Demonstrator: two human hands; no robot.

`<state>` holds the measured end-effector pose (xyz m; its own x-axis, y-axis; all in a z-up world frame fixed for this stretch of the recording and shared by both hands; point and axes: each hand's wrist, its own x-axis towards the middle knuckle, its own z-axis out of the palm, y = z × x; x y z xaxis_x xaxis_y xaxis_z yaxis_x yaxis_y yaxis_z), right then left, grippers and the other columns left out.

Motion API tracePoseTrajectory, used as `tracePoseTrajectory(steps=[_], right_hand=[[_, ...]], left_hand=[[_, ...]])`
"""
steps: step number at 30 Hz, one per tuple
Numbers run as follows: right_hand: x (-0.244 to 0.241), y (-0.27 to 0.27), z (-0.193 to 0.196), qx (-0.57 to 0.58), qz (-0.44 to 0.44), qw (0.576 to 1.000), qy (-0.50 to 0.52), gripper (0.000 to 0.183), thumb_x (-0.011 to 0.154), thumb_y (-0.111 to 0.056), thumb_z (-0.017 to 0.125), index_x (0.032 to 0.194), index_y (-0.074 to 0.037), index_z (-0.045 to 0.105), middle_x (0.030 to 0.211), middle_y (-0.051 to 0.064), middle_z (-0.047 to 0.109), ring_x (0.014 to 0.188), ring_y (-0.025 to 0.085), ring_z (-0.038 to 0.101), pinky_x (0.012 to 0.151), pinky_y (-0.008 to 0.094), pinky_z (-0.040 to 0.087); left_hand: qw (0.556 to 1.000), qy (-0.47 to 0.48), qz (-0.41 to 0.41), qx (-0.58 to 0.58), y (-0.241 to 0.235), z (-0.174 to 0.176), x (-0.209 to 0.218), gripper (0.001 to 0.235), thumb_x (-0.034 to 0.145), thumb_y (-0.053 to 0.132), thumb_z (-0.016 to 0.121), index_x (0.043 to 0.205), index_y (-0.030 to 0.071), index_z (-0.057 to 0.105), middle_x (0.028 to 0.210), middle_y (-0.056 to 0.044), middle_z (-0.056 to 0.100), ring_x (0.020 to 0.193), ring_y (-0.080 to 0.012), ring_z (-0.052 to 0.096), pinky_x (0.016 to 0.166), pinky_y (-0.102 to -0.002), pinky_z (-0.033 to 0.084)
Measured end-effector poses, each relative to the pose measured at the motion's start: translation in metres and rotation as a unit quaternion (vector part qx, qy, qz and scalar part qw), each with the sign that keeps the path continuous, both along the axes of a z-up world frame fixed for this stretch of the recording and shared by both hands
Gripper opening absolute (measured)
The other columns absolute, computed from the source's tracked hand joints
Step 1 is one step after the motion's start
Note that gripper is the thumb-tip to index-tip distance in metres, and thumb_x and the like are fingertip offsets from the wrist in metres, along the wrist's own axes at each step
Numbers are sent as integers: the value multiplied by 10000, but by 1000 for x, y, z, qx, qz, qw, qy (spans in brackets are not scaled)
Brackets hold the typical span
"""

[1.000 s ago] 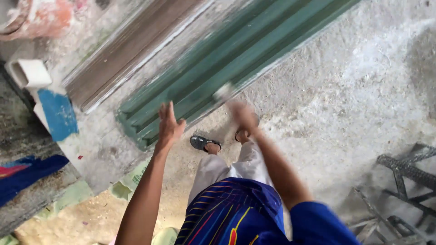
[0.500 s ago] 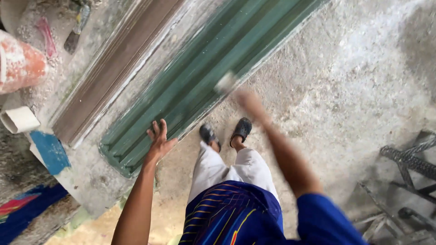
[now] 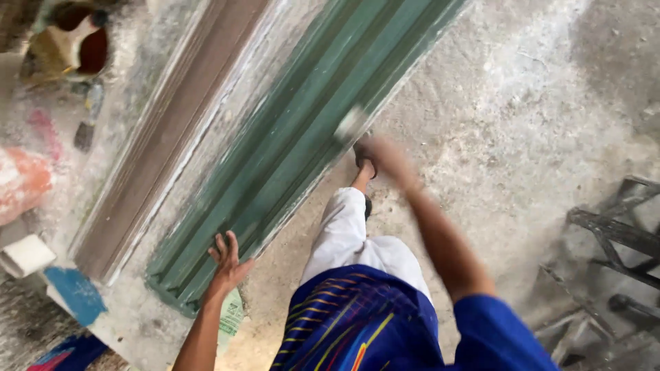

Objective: The person is using a small brush to apply a coating or clean the surface of long, corrugated and flat molds in a workshop environment.

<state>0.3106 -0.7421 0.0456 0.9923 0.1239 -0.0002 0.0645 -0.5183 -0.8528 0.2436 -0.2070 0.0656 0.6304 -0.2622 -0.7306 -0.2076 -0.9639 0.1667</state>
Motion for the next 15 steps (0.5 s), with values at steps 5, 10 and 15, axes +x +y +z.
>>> tracePoseTrajectory(steps=[5, 10, 15], right_hand=[[60, -178, 6, -134, -317, 939, 5, 425, 1152, -333, 464, 1564, -229, 475, 1329, 233, 668, 1153, 460, 634, 918, 583, 491], [-45, -68, -84, 73, -304, 946, 84, 456, 1068, -237, 385, 1476, -118, 550, 1066, 288, 673, 907, 470, 652, 898, 498, 487], [-77, 93, -71, 173, -319, 904, 228, 394, 1076, -374, 490, 1454, -263, 507, 714, 119, 744, 607, 352, 715, 567, 499, 557]], left_hand=[[987, -54, 79, 127, -33, 8, 2, 1278, 692, 728, 679, 1674, 128, 124, 1702, -266, 126, 1484, -596, 233, 1044, -732, 430], [980, -159, -19, 115, -97, 21, 38, 1295, 630, 564, 841, 1636, 34, 221, 1619, -358, 273, 1428, -567, 381, 1043, -722, 419], [959, -190, -154, 142, -104, 9, 50, 1466, 528, 493, 944, 1627, -56, 143, 1511, -455, 330, 1304, -583, 517, 1055, -560, 510]])
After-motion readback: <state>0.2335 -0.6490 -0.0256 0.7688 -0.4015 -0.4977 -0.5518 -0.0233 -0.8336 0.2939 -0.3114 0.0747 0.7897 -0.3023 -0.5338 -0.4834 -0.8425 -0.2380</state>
